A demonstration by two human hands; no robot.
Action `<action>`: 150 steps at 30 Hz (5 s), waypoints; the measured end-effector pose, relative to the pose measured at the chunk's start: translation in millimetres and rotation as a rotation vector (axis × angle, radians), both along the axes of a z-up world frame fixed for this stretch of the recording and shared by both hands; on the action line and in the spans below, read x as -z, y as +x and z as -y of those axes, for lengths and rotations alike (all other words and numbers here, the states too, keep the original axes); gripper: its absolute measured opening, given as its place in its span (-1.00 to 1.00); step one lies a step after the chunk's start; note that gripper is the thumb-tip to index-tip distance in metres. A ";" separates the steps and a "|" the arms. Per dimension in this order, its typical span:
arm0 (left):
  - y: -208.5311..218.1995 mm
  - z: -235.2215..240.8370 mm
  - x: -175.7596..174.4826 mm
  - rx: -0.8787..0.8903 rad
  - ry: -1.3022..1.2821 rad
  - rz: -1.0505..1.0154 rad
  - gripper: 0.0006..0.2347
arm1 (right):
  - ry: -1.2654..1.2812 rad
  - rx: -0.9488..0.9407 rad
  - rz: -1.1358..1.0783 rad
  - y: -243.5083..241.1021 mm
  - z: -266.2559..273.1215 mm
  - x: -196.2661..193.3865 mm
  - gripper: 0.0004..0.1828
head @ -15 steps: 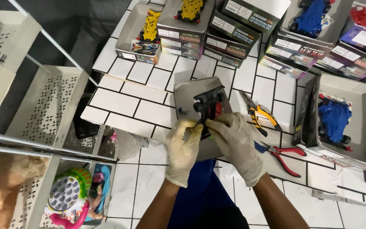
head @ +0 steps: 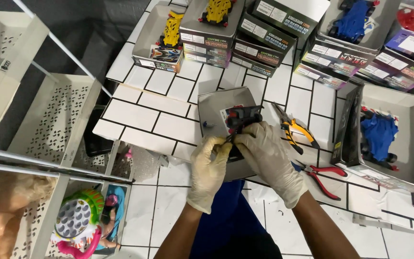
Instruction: Assembling a Mini 4WD toy car by attaching plastic components to a chassis and using pliers for trimming.
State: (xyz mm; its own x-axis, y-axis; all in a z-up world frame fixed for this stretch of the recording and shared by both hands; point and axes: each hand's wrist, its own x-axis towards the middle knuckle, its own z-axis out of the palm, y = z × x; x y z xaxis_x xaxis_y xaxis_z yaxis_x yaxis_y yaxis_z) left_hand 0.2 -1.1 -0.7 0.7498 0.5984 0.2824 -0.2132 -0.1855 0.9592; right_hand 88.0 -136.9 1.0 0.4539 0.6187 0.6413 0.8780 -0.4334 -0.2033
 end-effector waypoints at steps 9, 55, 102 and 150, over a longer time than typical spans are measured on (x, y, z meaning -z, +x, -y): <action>-0.9 -1.2 -2.8 0.044 -0.170 -0.058 -0.92 | 0.110 0.076 -0.037 -6.9 -2.6 14.1 -0.87; -1.8 -1.2 8.3 0.090 -0.004 -0.091 -0.90 | -0.064 -0.075 -0.180 -3.7 10.4 -25.3 -0.74; -4.3 -16.8 23.1 0.060 -0.031 0.133 -0.83 | -0.024 0.048 -0.065 -12.0 -19.0 10.9 -0.89; -13.2 -26.7 -9.6 0.343 -0.536 -0.060 -0.56 | 0.267 0.384 -1.241 -21.2 -13.8 -46.8 -0.62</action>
